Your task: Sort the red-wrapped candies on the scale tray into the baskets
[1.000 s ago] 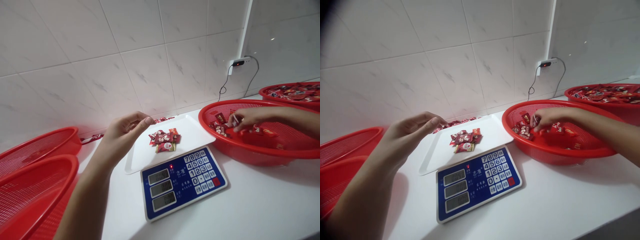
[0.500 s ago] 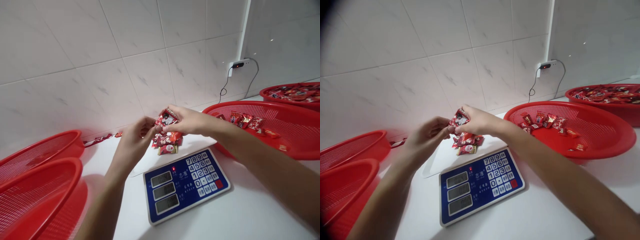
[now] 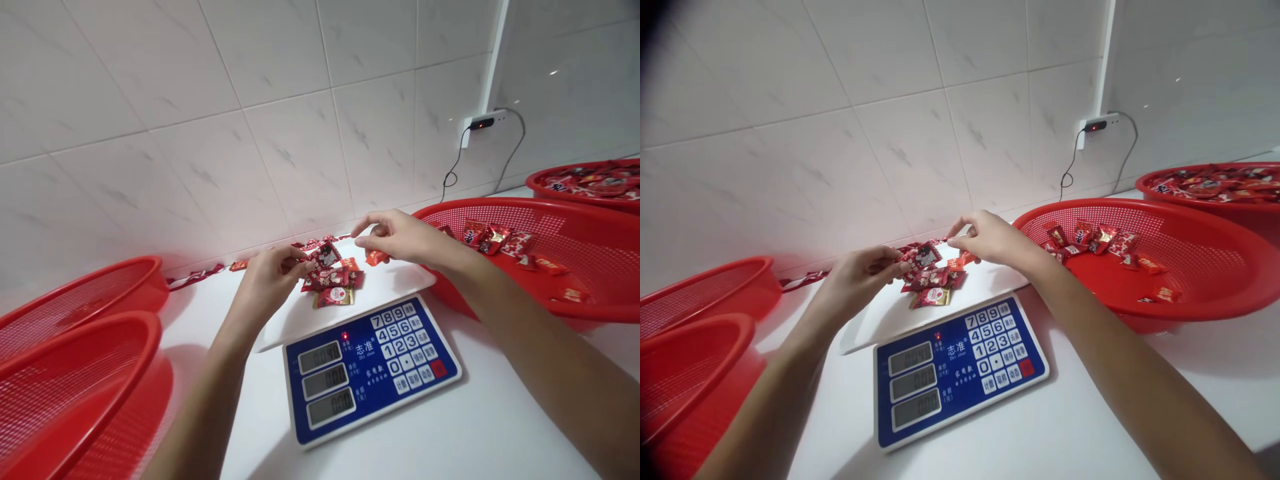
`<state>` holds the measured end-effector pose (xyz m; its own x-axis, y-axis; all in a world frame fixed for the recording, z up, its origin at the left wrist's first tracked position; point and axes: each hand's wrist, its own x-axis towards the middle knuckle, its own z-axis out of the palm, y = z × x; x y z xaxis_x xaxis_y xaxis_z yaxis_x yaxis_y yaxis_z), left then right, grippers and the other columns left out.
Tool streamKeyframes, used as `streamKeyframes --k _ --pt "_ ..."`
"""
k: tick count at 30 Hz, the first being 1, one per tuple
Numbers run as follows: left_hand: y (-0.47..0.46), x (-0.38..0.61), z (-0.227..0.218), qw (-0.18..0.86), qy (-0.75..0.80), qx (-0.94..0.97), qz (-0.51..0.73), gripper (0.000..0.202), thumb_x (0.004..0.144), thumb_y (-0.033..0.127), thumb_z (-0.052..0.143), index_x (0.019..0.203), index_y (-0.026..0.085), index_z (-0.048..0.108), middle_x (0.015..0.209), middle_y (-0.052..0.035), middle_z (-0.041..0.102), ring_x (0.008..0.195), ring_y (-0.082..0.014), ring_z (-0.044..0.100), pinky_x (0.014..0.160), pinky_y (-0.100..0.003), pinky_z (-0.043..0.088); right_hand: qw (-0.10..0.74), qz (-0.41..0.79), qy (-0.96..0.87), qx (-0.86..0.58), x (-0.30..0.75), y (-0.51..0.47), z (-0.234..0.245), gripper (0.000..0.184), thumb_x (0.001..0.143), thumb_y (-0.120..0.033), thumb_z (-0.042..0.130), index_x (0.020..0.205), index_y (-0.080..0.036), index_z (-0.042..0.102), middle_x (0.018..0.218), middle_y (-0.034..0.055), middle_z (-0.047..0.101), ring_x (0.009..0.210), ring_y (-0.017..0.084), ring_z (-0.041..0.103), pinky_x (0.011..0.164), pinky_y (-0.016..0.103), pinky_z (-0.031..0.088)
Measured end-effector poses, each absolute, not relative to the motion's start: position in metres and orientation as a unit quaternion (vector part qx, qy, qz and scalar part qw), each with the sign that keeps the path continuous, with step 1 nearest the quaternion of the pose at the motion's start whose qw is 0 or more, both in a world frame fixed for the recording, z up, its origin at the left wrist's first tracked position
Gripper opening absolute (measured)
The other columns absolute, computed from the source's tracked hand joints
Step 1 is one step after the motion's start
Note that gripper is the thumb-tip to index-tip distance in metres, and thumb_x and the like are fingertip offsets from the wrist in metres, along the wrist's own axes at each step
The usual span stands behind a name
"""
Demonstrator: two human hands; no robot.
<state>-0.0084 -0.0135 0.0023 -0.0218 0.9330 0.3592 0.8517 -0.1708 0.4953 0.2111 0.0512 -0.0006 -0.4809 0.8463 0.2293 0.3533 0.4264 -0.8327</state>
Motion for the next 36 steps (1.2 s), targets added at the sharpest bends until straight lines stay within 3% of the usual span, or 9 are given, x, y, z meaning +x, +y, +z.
streamKeyframes --k 5,12,31,36 --pt "-0.016 -0.028 0.008 0.036 0.653 0.705 0.275 0.038 0.079 0.056 0.057 0.088 0.023 0.072 0.092 -0.007 0.074 0.076 -0.0239 0.064 0.068 -0.033 0.044 0.341 0.357 -0.771 -0.403 0.216 0.047 0.007 0.023 0.085 -0.031 0.065 0.102 -0.015 0.065 0.068 0.0041 0.066 0.059 0.015 0.061 0.055 0.027 0.044" --pt "-0.031 -0.028 0.027 0.016 0.658 0.666 0.351 0.033 0.08 0.054 0.06 0.088 0.024 0.073 0.082 -0.0025 0.073 0.077 -0.0202 0.064 0.065 -0.028 0.043 0.347 0.346 -0.76 -0.428 0.22 0.04 0.015 0.021 0.088 -0.027 0.063 0.105 -0.016 0.066 0.07 0.0048 0.068 0.061 0.013 0.061 0.056 0.024 0.044" --pt "-0.027 -0.026 0.021 0.034 0.646 0.687 0.33 0.032 0.083 0.053 0.06 0.09 0.025 0.074 0.087 -0.0029 0.074 0.077 -0.0189 0.063 0.069 -0.03 0.043 0.367 0.346 -0.765 -0.401 0.217 0.047 0.007 0.019 0.086 -0.028 0.064 0.1 -0.015 0.065 0.062 0.0024 0.063 0.054 0.013 0.057 0.049 0.026 0.039" --pt "-0.03 -0.007 0.017 0.113 0.579 0.715 0.374 0.034 0.083 0.053 0.062 0.092 0.021 0.072 0.088 -0.0045 0.074 0.081 -0.0189 0.064 0.068 -0.028 0.045 0.413 0.389 -0.736 -0.37 0.199 0.038 0.003 0.023 0.086 -0.027 0.066 0.105 -0.015 0.059 0.067 -0.0009 0.059 0.052 0.009 0.052 0.048 0.023 0.041"
